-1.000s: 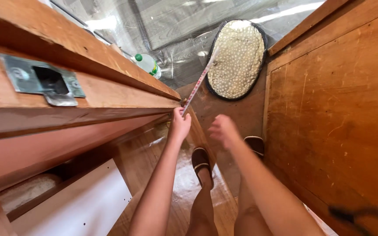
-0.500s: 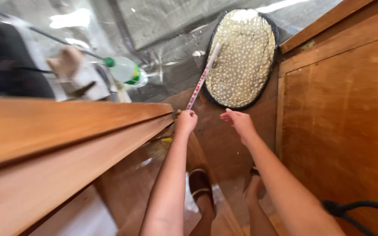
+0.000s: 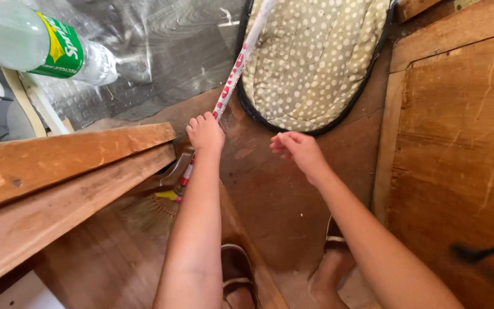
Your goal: Sweep the floor in a narrow hallway or entryway using a small broom and dustpan.
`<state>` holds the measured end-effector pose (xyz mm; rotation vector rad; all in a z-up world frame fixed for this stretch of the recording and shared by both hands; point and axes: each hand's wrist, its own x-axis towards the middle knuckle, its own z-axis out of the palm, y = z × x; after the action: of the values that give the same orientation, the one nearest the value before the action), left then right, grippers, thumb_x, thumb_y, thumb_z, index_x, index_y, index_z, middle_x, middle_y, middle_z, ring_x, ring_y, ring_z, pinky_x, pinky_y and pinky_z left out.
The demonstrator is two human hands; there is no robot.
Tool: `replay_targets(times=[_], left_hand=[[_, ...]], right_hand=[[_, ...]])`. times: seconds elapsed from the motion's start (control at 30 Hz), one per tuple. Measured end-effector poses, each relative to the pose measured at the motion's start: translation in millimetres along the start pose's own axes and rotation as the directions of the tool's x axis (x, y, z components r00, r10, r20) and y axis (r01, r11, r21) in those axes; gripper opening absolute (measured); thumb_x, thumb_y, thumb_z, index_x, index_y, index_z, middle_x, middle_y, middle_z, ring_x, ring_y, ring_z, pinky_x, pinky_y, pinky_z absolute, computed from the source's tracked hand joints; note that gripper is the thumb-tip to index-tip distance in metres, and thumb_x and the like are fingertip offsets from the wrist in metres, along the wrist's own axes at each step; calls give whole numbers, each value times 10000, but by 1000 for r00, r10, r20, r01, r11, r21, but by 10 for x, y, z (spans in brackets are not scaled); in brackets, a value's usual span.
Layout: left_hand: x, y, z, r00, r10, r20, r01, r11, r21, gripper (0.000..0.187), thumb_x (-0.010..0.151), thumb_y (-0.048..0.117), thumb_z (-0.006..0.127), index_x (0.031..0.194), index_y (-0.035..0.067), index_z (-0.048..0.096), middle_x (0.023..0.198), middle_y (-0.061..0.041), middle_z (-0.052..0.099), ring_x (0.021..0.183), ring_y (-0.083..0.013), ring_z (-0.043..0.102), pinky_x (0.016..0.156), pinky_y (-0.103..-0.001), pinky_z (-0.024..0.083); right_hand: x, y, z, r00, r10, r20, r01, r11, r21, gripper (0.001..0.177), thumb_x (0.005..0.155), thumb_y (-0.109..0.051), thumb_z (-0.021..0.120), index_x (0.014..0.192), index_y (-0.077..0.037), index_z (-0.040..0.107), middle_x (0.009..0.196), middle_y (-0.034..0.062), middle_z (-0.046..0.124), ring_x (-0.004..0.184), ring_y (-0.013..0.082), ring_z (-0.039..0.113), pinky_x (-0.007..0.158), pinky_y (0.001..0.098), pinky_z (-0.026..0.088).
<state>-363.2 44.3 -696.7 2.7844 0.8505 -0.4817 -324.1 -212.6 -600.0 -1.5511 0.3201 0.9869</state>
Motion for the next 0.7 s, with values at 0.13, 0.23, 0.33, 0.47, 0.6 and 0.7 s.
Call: replay_targets(times=[0.13, 0.23, 0.33, 0.47, 0.6, 0.7], left_hand=[[-380, -13, -344, 992, 92, -80, -87, 994, 64, 207, 961, 158, 595, 1147, 68, 598, 1144, -158, 675, 1103, -353, 607, 960, -486, 469], [-933, 115, -818, 958, 281, -55, -284, 957, -62, 330, 920, 244, 631, 1171, 37, 578, 1109, -174, 660, 1031, -341, 609, 876, -478, 504], [-1400, 280, -1315, 934, 355, 34, -348, 927, -140, 299, 1001, 253, 607, 1237, 79, 549, 1116, -153, 648, 1032, -334, 606, 860, -485, 517], [-1813, 548, -2230, 878, 478, -3, -463, 848, -256, 386, 896, 70, 592, 1273, 145, 556, 1180, -108, 659, 1123, -336, 611, 912, -477, 520], [-1927, 920, -2974, 853, 518, -66, -468, 700, -540, 406, 895, 88, 596, 1296, 140, 577, 1229, -136, 665, 1165, -356, 623, 988, -461, 507], [-1824, 1090, -3655, 863, 502, -59, -456, 722, -520, 423, 881, 197, 663, 1278, 91, 561, 1238, -173, 647, 1152, -391, 605, 959, -483, 490]], right_hand=[[-390, -674, -13, 974, -218, -62, 186, 925, -332, 219, 1028, -247, 632, 1099, -84, 759, 1013, 36, 765, 893, 186, 680, 843, 363, 504], [-1057, -1635, 91, 463, -870, 171, 488, 89, -869, 268, 929, -149, 669, 1190, -95, 699, 1200, 116, 699, 1234, 352, 584, 1078, 462, 452], [-1512, -2394, 40, 269, -826, 495, 379, -382, -843, 379, 847, -163, 619, 1214, -152, 710, 1231, 168, 723, 1269, 402, 545, 1131, 538, 341], [-1771, -2961, -351, 812, -210, 544, 361, -551, -752, 204, 941, -240, 606, 1110, -218, 718, 1015, 27, 716, 1114, 262, 659, 1110, 548, 410], [-2273, -4179, -370, 962, 161, 220, 267, -392, -880, 267, 912, -297, 633, 1170, -312, 704, 1122, 32, 731, 1032, 282, 696, 880, 485, 577], [-2678, -5067, -295, 961, 178, 212, 270, -429, -862, 372, 870, -471, 747, 1139, -222, 686, 1041, 70, 739, 941, 292, 687, 777, 457, 545]])
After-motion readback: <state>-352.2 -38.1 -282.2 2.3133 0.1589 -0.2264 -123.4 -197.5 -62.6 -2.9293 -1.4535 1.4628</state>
